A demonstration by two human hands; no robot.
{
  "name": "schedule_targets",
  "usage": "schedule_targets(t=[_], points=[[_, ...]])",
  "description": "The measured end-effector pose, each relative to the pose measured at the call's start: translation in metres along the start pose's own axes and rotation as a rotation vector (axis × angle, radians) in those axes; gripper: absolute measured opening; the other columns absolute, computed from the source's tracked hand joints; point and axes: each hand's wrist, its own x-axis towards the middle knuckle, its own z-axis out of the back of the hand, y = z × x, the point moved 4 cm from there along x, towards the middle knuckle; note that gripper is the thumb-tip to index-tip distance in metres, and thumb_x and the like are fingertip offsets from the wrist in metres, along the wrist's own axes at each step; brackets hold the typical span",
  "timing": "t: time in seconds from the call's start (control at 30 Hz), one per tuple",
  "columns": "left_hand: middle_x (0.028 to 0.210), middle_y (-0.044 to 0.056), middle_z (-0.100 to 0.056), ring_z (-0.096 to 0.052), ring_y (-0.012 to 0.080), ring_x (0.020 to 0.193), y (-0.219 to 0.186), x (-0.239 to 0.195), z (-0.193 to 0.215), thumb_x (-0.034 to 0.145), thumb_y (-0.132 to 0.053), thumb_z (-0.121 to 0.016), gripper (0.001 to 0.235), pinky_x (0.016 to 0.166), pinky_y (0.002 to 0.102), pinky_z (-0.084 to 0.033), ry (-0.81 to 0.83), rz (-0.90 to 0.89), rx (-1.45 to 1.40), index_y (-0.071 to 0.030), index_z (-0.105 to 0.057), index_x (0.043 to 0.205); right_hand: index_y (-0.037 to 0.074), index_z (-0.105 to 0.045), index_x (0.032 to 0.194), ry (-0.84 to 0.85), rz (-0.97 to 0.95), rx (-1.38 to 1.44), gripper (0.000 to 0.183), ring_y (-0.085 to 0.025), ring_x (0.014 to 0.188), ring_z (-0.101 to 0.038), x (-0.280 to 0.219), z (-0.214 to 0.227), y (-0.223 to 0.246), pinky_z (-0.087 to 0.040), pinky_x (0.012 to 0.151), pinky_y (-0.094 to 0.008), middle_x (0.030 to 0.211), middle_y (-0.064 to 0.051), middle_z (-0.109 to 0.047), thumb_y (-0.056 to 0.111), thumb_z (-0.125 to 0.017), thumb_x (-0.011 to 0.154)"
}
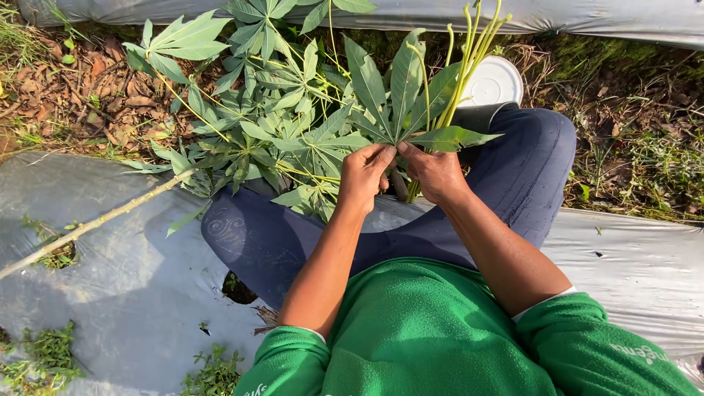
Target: Stripping leaves from plant stems and gathering the stems into a bundle
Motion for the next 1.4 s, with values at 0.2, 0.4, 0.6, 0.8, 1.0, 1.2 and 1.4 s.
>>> schedule_targets(t=[0.2,0.4,0.6,0.8,1.0,1.2,1.4], points=[[0.074,0.016,-0.070,-0.052,0.0079,0.037,0.012,0.002,0.003,0.087,-0.018,-0.082,0.021,0.026,0.017,-0.032,-0.086,0.076,-0.157,-0.002,-0.074,0.098,0.001,-0.072,0.091,0.016,-0.029,-0.024,0.014,-0.005,0.037,-0.032,0.003,0.005,-0.013,-0.033,0.040,-0.024,0.054,-0.002,-0.047,0.000,-0.086,0.088],[0.071,0.017,-0.070,-0.049,0.0072,0.033,0.019,0.004,0.012,0.084,-0.016,-0.085,0.021,0.026,0.017,-0.030,-0.070,0.102,-0.198,-0.001,-0.073,0.094,0.000,-0.073,0.096,0.061,-0.061,-0.036,0.013,-0.006,0.036,-0.027,0.007,0.015,-0.029,-0.032,0.039,-0.027,0.053,-0.003,-0.043,0.001,-0.084,0.090],[0.065,0.016,-0.068,-0.049,0.0073,0.032,0.026,0.008,0.029,0.083,-0.017,-0.086,0.021,0.025,0.016,-0.030,-0.011,0.126,-0.135,-0.002,-0.074,0.090,-0.003,-0.067,0.075,0.183,-0.181,-0.080,0.024,-0.003,0.042,-0.033,-0.005,-0.010,-0.004,-0.032,0.046,-0.023,0.050,0.001,-0.043,0.002,-0.079,0.094],[0.068,0.016,-0.068,-0.050,0.0077,0.033,0.021,0.010,0.044,0.084,-0.020,-0.086,0.024,0.027,0.016,-0.031,-0.078,0.102,-0.129,-0.001,-0.073,0.093,-0.001,-0.063,0.073,0.165,-0.233,-0.056,0.026,-0.004,0.037,-0.033,-0.003,-0.009,-0.012,-0.030,0.039,-0.022,0.055,-0.005,-0.046,0.003,-0.078,0.094],[0.070,0.017,-0.069,-0.053,0.0087,0.034,0.027,0.008,0.041,0.084,-0.019,-0.086,0.027,0.027,0.016,-0.034,-0.080,0.075,-0.117,0.001,-0.073,0.095,-0.004,-0.057,0.052,0.084,-0.178,-0.142,0.051,-0.008,0.037,-0.030,-0.025,-0.043,0.018,-0.031,0.040,-0.025,0.042,-0.005,-0.038,0.010,-0.089,0.089],[0.067,0.015,-0.069,-0.054,0.0083,0.034,0.039,0.009,0.046,0.085,-0.016,-0.083,0.020,0.027,0.016,-0.034,-0.078,0.057,-0.117,-0.001,-0.073,0.093,0.001,-0.066,0.072,0.114,-0.157,-0.105,0.028,-0.008,0.032,-0.034,-0.011,-0.030,-0.008,-0.031,0.035,-0.025,0.048,-0.005,-0.043,0.006,-0.091,0.085],[0.067,0.015,-0.068,-0.055,0.0089,0.034,0.034,0.007,0.048,0.085,-0.018,-0.083,0.022,0.026,0.016,-0.034,-0.053,0.062,-0.110,0.000,-0.073,0.093,-0.003,-0.068,0.078,0.190,-0.132,-0.167,0.028,-0.008,0.038,-0.034,0.001,-0.016,-0.029,-0.033,0.041,-0.026,0.050,-0.006,-0.046,0.012,-0.087,0.092]])
